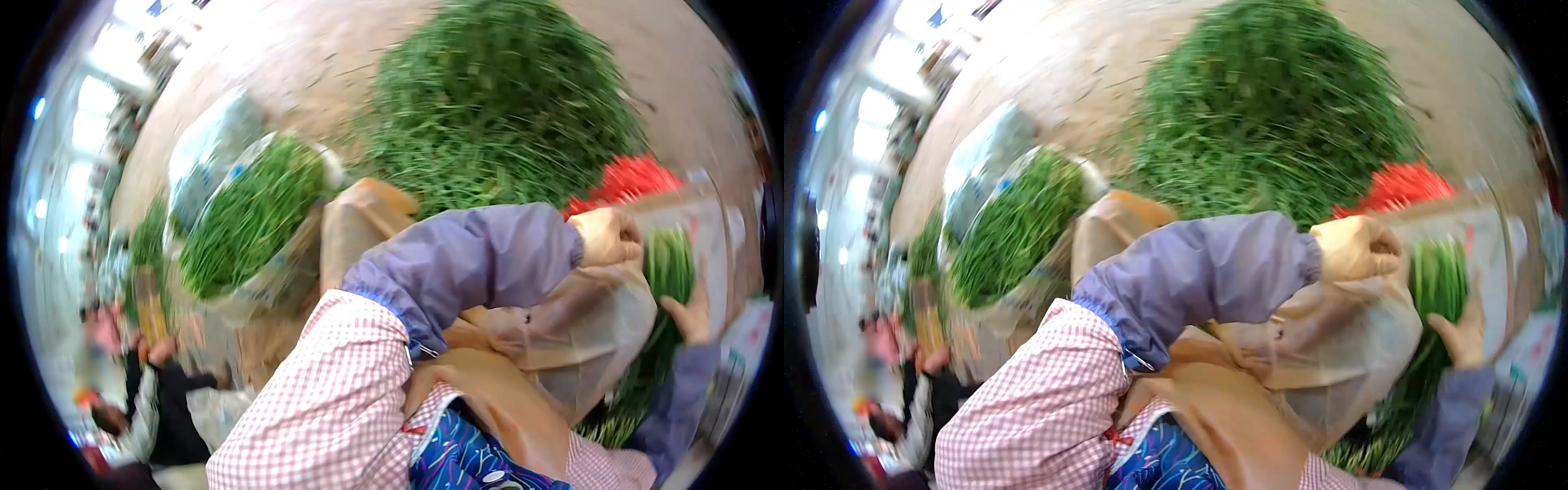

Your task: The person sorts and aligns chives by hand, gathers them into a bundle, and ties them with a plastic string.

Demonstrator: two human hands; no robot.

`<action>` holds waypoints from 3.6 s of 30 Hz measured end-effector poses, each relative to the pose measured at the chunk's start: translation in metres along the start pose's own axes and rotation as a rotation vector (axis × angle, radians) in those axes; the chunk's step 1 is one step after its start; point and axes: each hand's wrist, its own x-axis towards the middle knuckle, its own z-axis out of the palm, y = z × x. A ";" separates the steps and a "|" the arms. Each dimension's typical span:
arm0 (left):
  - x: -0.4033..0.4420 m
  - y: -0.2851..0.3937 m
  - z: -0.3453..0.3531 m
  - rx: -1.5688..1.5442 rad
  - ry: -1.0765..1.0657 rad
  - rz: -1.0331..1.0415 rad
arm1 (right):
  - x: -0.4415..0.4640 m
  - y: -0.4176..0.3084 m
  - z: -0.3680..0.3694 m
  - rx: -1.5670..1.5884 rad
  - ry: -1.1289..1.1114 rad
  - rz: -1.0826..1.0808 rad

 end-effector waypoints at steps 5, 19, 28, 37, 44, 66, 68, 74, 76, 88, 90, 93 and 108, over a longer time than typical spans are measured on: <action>-0.161 -0.027 -0.151 -0.060 0.283 -0.141 | 0.058 -0.113 0.017 0.003 0.250 -0.254; -0.472 -0.176 -0.340 0.184 1.253 -0.489 | 0.154 -0.469 0.374 0.586 -0.993 -0.289; -0.378 -0.204 -0.324 1.015 0.883 -0.574 | 0.146 -0.479 0.540 1.277 -0.598 0.429; -0.366 -0.226 -0.318 0.916 0.828 -0.782 | 0.160 -0.466 0.586 1.277 -0.939 0.246; -0.375 -0.233 -0.349 0.591 0.758 -0.870 | 0.162 -0.457 0.610 1.551 -1.046 0.369; -0.401 -0.205 -0.321 0.032 0.991 -0.368 | 0.109 -0.481 0.490 1.637 -0.925 -0.055; -0.389 -0.201 -0.306 0.186 0.972 -0.394 | 0.105 -0.489 0.505 1.654 -0.930 -0.120; -0.380 -0.215 -0.288 1.289 0.515 -0.254 | 0.077 -0.496 0.504 1.927 -0.659 0.134; -0.384 -0.210 -0.286 1.174 0.445 -0.238 | 0.081 -0.494 0.504 1.987 -0.686 0.275; -0.361 -0.180 -0.341 0.415 0.591 0.011 | 0.066 -0.497 0.497 1.885 -0.590 0.287; -0.364 -0.213 -0.354 0.840 0.396 -0.393 | 0.064 -0.491 0.488 1.844 -0.645 0.301; -0.393 -0.248 -0.372 1.129 0.413 -0.383 | 0.055 -0.476 0.489 1.833 -0.625 0.368; -0.374 -0.255 -0.285 0.831 0.707 -0.340 | 0.072 -0.478 0.506 1.683 -0.619 0.173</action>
